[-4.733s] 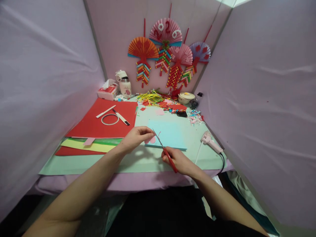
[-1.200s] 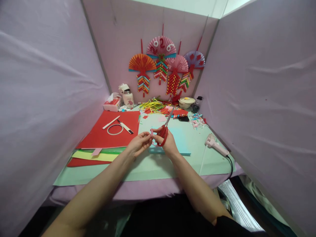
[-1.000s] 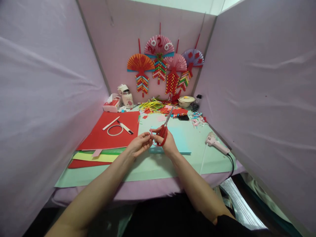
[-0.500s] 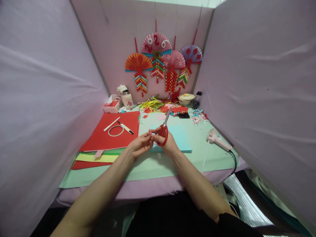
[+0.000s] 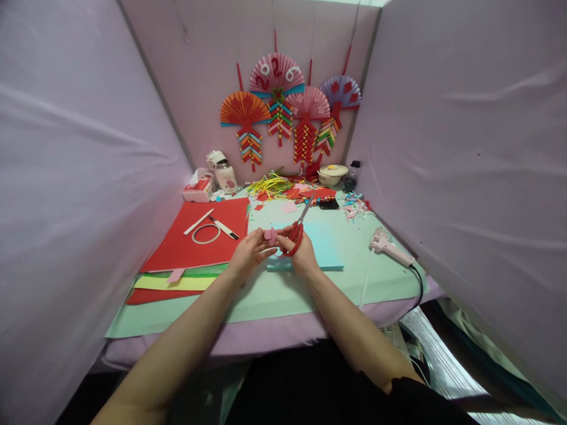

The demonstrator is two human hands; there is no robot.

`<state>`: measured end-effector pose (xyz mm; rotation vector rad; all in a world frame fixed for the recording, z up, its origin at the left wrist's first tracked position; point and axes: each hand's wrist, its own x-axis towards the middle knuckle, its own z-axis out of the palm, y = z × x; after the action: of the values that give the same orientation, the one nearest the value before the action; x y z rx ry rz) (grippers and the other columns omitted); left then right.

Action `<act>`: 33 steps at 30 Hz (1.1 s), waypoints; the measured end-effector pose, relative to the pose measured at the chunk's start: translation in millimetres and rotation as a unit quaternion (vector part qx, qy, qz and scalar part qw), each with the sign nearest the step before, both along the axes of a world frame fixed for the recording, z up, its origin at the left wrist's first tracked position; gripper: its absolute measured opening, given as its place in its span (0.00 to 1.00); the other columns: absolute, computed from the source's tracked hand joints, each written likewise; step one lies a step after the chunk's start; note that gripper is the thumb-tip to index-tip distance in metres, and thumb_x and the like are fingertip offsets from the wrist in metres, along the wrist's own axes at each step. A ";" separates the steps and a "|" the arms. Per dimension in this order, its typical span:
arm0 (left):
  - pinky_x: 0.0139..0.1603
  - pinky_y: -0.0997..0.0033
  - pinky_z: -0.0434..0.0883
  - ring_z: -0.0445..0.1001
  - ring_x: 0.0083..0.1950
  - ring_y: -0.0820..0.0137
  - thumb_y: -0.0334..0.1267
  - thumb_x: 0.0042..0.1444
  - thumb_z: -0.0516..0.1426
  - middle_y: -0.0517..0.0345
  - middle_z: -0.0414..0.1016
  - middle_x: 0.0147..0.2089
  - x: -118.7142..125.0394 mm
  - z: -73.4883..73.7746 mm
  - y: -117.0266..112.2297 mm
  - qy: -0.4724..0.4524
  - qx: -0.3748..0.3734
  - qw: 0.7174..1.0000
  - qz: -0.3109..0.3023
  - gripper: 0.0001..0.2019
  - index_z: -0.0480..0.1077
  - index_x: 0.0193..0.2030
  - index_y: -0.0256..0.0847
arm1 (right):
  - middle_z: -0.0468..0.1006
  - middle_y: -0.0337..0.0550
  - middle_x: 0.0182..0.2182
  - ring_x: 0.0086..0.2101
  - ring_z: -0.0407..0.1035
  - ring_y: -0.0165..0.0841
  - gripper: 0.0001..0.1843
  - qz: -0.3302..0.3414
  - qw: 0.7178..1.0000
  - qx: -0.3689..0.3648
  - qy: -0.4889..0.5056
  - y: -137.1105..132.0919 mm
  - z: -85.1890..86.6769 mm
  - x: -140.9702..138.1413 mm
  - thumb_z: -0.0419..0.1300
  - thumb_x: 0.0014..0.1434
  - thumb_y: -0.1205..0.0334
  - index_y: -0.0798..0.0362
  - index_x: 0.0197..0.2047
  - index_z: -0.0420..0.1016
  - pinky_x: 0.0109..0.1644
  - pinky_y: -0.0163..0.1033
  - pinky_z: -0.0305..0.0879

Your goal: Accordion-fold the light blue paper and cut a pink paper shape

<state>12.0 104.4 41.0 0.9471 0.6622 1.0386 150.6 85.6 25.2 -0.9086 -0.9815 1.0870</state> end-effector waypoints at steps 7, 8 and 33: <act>0.41 0.68 0.73 0.75 0.37 0.70 0.48 0.46 0.66 0.58 0.74 0.34 2.9 0.4 -5.1 0.094 0.072 0.991 0.055 0.17 0.70 0.35 0.38 | 0.77 0.38 0.31 0.24 0.64 0.27 0.20 -0.017 1.000 -0.010 -0.023 -3.9 4.1 0.3 0.69 0.45 0.53 0.51 0.36 0.67 0.28 0.35 0.61; 0.41 0.68 0.73 0.75 0.37 0.70 0.47 0.47 0.66 0.58 0.74 0.33 3.3 -1.6 -4.4 0.101 0.083 0.989 0.066 0.16 0.70 0.34 0.38 | 0.76 0.38 0.30 0.24 0.64 0.27 0.19 -0.024 0.999 -0.014 -0.034 -4.7 5.1 -0.1 0.69 0.45 0.53 0.51 0.36 0.67 0.28 0.35 0.61; 0.39 0.72 0.71 0.76 0.33 0.73 0.38 0.41 0.69 0.61 0.75 0.30 3.3 -22.2 10.1 0.070 0.040 0.985 0.151 0.19 0.66 0.37 0.38 | 0.70 0.32 0.21 0.22 0.64 0.27 0.22 -0.059 0.995 -0.070 -0.034 1.7 -4.8 2.7 0.70 0.40 0.51 0.51 0.33 0.65 0.29 0.37 0.61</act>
<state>15.3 114.5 18.8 1.0171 0.9073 1.2815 153.3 87.3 20.4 -1.1108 -0.9039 1.0408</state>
